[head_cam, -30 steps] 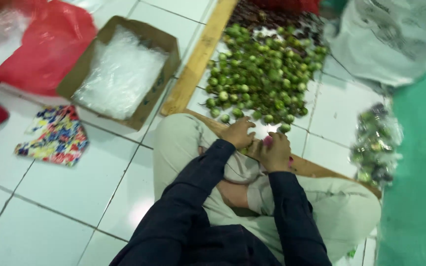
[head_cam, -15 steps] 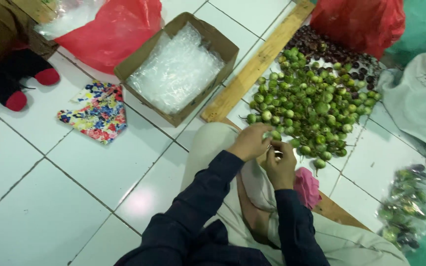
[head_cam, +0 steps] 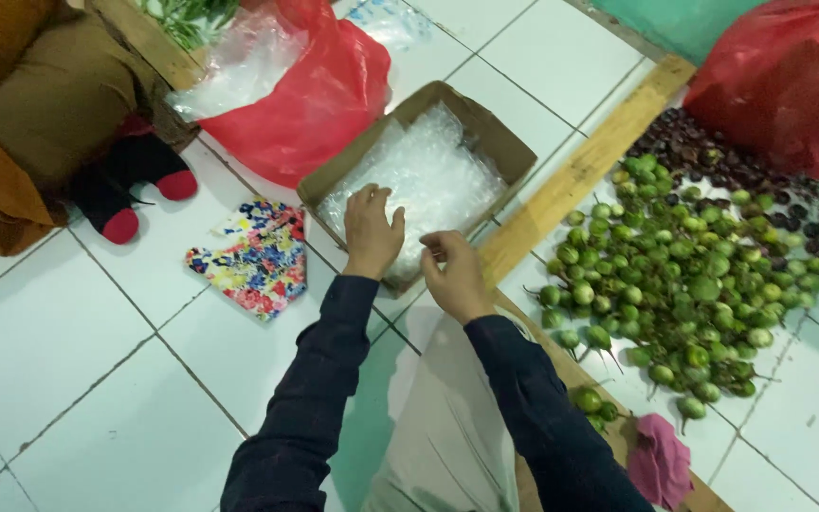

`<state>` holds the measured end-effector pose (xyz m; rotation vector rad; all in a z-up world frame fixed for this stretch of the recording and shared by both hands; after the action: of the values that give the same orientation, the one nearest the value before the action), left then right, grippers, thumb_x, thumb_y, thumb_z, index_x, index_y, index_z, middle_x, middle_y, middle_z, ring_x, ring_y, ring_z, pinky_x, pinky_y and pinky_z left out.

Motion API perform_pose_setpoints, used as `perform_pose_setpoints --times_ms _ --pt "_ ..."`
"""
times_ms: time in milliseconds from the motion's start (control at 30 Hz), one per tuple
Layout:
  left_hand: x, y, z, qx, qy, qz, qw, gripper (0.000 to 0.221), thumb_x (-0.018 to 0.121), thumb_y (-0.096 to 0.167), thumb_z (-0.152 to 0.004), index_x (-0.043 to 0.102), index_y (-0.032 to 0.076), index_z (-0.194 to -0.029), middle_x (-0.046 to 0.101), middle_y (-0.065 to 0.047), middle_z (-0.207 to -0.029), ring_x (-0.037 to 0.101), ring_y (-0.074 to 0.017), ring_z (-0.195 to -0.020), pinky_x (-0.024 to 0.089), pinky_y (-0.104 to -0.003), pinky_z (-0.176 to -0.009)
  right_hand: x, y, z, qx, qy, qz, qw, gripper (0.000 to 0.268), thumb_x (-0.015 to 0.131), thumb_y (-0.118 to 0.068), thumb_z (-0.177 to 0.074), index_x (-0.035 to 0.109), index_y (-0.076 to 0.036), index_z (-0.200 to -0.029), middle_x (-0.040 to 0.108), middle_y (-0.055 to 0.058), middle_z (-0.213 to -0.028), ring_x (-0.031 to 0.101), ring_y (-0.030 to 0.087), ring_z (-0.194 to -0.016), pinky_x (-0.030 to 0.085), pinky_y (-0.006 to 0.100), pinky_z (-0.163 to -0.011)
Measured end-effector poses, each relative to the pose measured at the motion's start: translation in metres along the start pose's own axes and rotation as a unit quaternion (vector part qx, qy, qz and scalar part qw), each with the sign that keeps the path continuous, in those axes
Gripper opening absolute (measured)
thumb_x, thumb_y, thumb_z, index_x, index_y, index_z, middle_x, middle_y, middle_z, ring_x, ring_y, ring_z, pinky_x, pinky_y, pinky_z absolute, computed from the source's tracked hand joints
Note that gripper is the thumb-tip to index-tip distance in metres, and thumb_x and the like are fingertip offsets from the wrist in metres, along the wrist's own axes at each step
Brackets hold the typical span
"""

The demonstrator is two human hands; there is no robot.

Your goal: Cleaning small green vegetables by wiping them individually with a cloth

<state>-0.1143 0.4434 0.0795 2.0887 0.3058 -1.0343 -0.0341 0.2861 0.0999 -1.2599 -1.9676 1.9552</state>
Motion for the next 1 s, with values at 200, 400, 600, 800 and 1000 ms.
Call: perform_pose_setpoints --times_ms 200,400,600,800,1000 --pt "0.014 -0.038 -0.031 -0.056 -0.080 -0.071 0.993 0.076 0.076 0.043 -0.084 0.050 -0.001 -0.141 0.058 -0.023 -0.131 0.046 -0.0418 -0.134 0.033 -0.060 -0.114 0.047 0.016 -0.041 0.159 -0.074 -0.106 0.979 0.050 0.065 -0.020 -0.092 0.057 0.000 -0.137 0.060 0.025 -0.132 0.066 0.036 -0.119 0.057 0.045 -0.098" --pt "0.023 -0.057 -0.036 0.028 0.076 -0.057 0.995 0.009 0.070 0.019 -0.089 0.072 0.016 -0.097 0.061 -0.001 -0.084 0.060 -0.0250 -0.103 0.034 -0.047 -0.108 0.058 0.048 -0.054 0.204 -0.065 -0.107 0.971 0.052 0.067 -0.019 -0.092 0.055 -0.001 -0.139 0.059 0.028 -0.133 0.064 0.038 -0.122 0.056 0.049 -0.098" --pt "-0.046 0.010 -0.021 0.152 0.163 0.094 0.970 0.007 0.068 0.010 -0.095 0.069 0.013 -0.101 0.061 -0.002 -0.090 0.062 -0.0260 -0.097 0.041 -0.045 -0.104 0.033 0.060 -0.059 0.271 0.003 -0.442 0.855 0.075 0.047 -0.048 -0.102 0.027 -0.001 -0.158 0.040 0.032 -0.148 0.056 0.043 -0.127 0.058 0.044 -0.087" --pt "-0.067 0.063 0.023 0.201 0.161 0.110 0.960 0.012 0.070 0.002 -0.090 0.070 0.010 -0.099 0.063 -0.004 -0.097 0.062 -0.0289 -0.107 0.038 -0.050 -0.109 -0.064 0.056 -0.043 0.321 0.009 -0.615 0.720 0.085 0.035 -0.084 -0.090 0.062 -0.005 -0.101 0.066 0.016 -0.086 0.071 0.035 -0.086 0.048 0.037 -0.061" --pt "-0.052 0.123 0.053 0.242 0.110 0.121 0.956 0.014 0.070 0.005 -0.089 0.067 0.013 -0.099 0.063 -0.001 -0.104 0.059 -0.0272 -0.115 0.036 -0.051 -0.110 -0.147 0.079 -0.001 0.292 0.117 -0.454 0.834 0.013 0.069 -0.011 -0.095 0.062 -0.005 -0.086 0.064 0.011 -0.067 0.061 0.019 -0.054 0.042 0.026 -0.046"
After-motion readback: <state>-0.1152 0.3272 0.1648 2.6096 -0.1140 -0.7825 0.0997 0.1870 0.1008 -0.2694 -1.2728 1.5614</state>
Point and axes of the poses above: each hand's wrist, its own z-axis away from the middle knuckle, its own x-axis out of the palm, y = z × x, the point moved 8 cm from there along -z, towards the middle knuckle
